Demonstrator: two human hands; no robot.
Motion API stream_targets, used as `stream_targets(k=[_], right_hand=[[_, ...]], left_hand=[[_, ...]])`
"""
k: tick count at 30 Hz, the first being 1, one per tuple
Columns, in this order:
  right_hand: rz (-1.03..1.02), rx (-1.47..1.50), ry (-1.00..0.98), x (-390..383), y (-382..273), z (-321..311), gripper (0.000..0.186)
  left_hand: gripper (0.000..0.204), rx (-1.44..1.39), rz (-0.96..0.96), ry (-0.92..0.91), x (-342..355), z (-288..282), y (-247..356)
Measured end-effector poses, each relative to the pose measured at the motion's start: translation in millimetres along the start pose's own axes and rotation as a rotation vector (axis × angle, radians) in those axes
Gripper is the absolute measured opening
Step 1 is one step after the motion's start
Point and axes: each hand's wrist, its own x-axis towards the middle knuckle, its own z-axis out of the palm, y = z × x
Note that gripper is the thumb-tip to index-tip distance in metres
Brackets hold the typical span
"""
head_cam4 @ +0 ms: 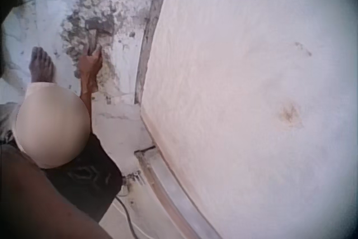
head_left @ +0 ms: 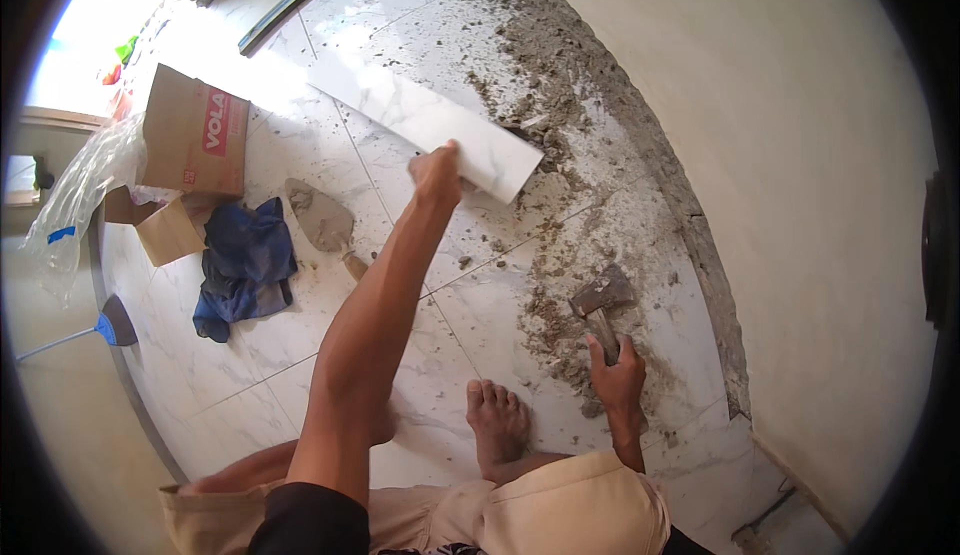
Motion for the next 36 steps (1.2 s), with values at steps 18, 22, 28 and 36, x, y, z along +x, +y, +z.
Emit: stream_targets(k=[18,22,28,36], right_hand=[[0.111,0.041,0.070,-5.4,-20.0,13.6,0.037],[0.196,0.124,-0.143,2.7,-18.9,-3.1,0.038],[0.644,0.908,-0.668,30.4,-49.6,-14.1,0.025],[0.954,1.096,-0.608,27.7,-71.1,0.8,0.035]], left_hand=[[0.048,0.909,0.363,0.193,9.7,-138.9,1.4],[0.047,1.443,0.606,0.282,-14.2,-113.6,35.6],[0.034,1.178,1.483,-0.319,9.7,-1.6,53.2],[0.007,1.387,1.489,-0.620,59.3,23.3,27.7]])
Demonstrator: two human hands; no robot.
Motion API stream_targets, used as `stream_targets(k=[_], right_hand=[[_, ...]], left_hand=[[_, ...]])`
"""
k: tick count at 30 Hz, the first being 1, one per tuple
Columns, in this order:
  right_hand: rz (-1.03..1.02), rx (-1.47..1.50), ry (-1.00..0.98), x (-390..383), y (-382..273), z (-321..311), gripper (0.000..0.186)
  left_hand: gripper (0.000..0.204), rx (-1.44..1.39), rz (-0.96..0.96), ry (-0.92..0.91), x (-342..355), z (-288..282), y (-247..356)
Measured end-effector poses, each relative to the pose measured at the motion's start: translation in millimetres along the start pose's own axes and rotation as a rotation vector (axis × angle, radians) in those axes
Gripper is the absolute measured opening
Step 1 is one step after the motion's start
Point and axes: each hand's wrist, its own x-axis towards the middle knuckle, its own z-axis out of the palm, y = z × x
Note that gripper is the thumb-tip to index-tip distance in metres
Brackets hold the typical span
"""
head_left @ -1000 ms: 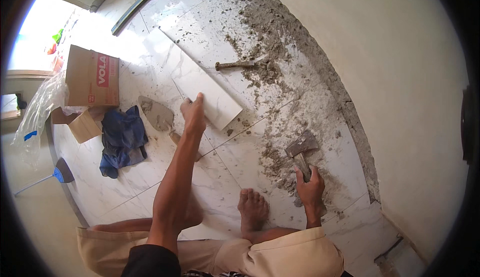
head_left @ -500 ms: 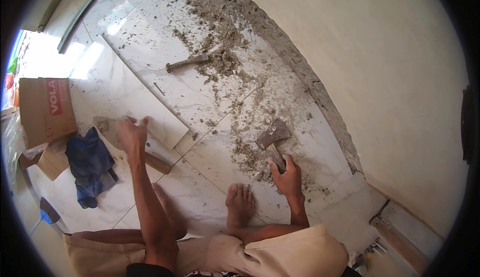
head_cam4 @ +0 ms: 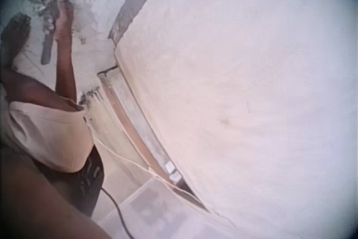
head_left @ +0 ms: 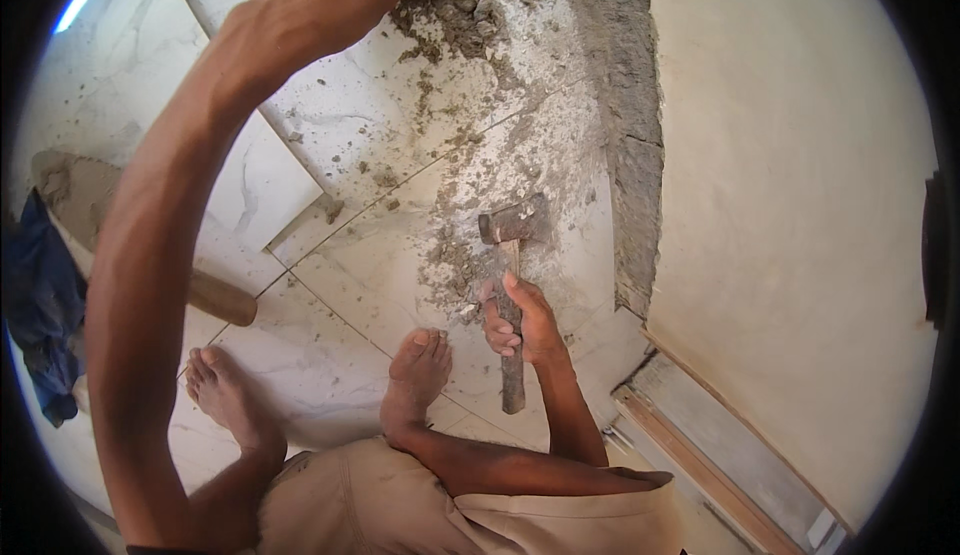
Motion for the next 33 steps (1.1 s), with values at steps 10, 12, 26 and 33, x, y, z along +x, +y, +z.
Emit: stream_targets(k=[10,12,26,33], right_hand=[[-0.695,-0.657,0.708,-28.5,-31.1,5.1,0.017],[-0.704,-0.599,0.723,-42.0,-41.4,4.8,0.015],[-1.070,-1.608,0.954,-62.1,-67.4,-30.0,0.039],[-1.100,-1.679,0.840,-68.5,-77.4,-17.7,0.046]], left_hand=[[0.012,-1.042,-0.054,-0.463,14.3,-13.2,82.7],[0.013,-1.394,-0.116,-0.606,32.1,-6.7,102.7],[0.030,-1.792,-0.087,-0.879,92.6,35.8,178.8],[0.033,-1.723,-0.118,-0.875,100.9,37.6,189.1]])
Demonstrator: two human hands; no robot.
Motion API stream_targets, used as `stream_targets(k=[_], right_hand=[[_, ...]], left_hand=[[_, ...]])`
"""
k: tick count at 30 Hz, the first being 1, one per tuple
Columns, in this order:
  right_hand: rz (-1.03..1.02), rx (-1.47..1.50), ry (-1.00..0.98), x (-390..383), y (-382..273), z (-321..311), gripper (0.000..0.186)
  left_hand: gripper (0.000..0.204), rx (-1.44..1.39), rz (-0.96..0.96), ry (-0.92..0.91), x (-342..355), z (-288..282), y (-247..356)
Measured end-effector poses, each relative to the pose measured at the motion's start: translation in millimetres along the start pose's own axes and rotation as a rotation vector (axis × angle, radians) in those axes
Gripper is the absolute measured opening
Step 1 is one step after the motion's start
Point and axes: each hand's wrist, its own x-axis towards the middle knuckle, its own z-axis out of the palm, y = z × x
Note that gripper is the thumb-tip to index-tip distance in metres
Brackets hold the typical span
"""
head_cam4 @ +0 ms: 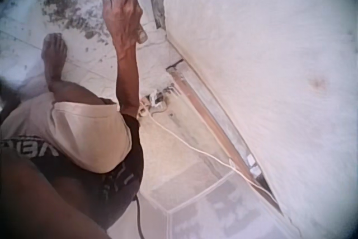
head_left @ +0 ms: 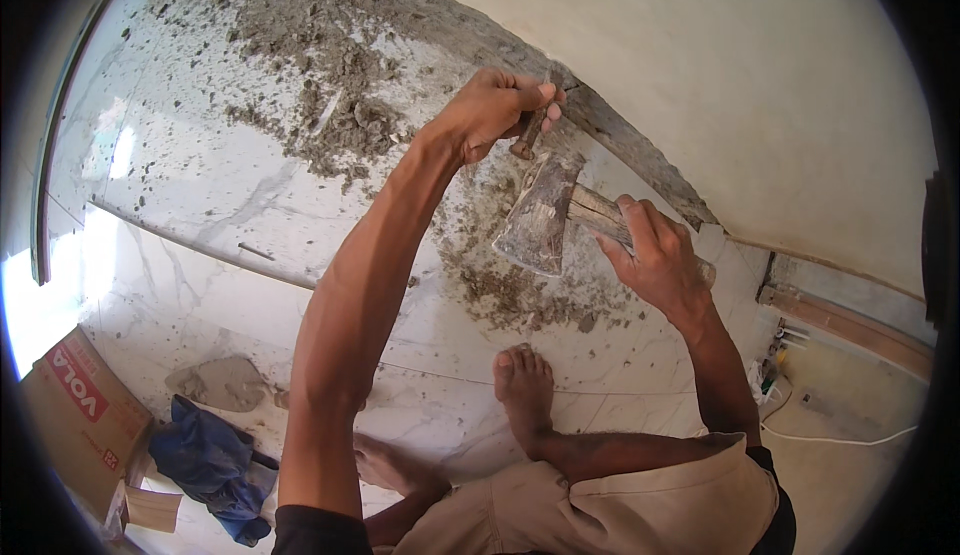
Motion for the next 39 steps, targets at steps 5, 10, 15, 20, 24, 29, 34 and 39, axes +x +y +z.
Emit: stream_targets(k=[5,10,15,20,24,29,34,39], right_hand=[[-0.085,-0.091,0.004,-0.7,1.3,-4.5,0.050],[-0.081,-0.234,-0.077,-4.3,-4.4,2.1,0.052],[-0.430,-0.220,0.022,5.2,-22.0,9.4,0.031],[-0.683,-0.201,0.048,10.7,-21.6,16.0,0.017],[-0.192,-0.508,-0.095,13.6,17.2,26.4,0.034],[-0.510,-0.271,0.048,-12.0,-48.5,21.5,0.032],[-0.150,-0.454,-0.101,21.7,13.1,24.8,0.020],[-0.523,-0.272,0.094,-8.4,-56.7,14.9,0.024]], left_hand=[[0.022,-0.089,0.025,0.029,1.3,2.9,-0.1],[0.032,0.016,0.022,0.025,4.4,4.9,2.1],[0.031,-0.001,-0.009,0.016,0.4,3.2,8.1],[0.022,-0.039,0.004,0.034,0.1,4.5,12.4],[0.021,-0.032,-0.002,0.059,4.0,10.6,10.8],[0.021,-0.060,0.016,0.049,0.2,5.8,9.6],[0.027,0.021,-0.005,0.052,4.8,11.7,10.9],[0.027,-0.020,0.003,0.068,0.8,10.0,9.3]])
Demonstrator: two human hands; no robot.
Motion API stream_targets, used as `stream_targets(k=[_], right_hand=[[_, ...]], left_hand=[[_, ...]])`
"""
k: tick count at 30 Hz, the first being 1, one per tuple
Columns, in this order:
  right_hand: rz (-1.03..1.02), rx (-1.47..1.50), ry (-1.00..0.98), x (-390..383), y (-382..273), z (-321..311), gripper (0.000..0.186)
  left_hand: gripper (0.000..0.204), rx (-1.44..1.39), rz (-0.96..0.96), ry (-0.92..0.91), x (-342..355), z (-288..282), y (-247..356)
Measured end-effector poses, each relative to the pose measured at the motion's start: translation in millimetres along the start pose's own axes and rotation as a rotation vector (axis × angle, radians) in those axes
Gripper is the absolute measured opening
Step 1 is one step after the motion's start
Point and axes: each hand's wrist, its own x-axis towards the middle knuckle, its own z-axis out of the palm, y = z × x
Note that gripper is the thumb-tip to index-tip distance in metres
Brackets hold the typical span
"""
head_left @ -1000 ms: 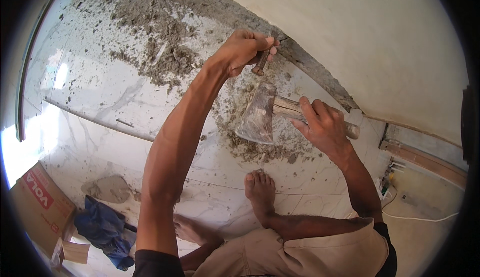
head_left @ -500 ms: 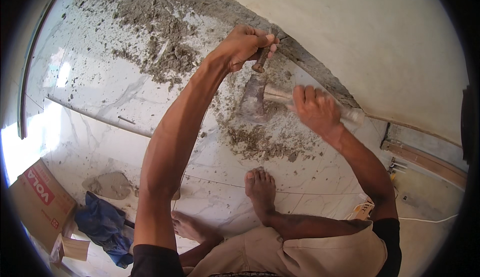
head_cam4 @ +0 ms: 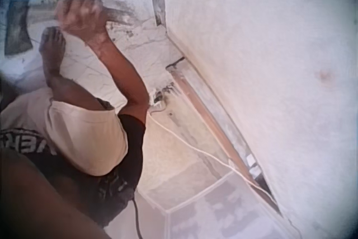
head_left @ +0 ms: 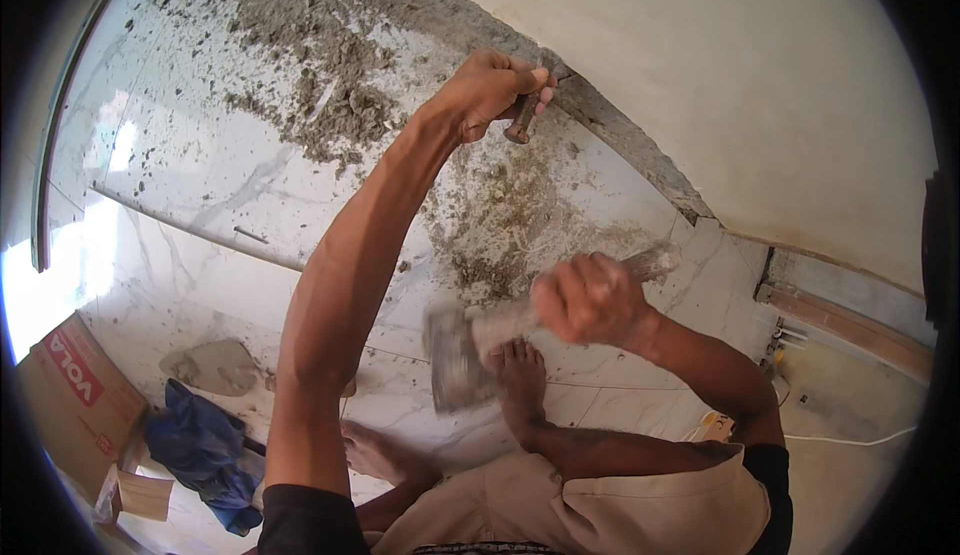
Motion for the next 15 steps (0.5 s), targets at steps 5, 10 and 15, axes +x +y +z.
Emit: stream_targets(k=[5,10,15], right_hand=[[0.369,-0.106,-0.342,-14.5,66.8,19.1,0.041],[-0.023,0.107,-0.074,-0.7,-3.2,-11.5,0.038],[0.350,-0.028,-0.269,-8.5,58.5,22.8,0.031]], left_hand=[[0.026,0.026,-0.001,-0.006,5.6,7.7,2.2],[0.027,0.021,-0.009,-0.008,1.3,-3.2,3.6],[0.027,0.010,-0.015,0.014,7.6,4.9,0.1]])
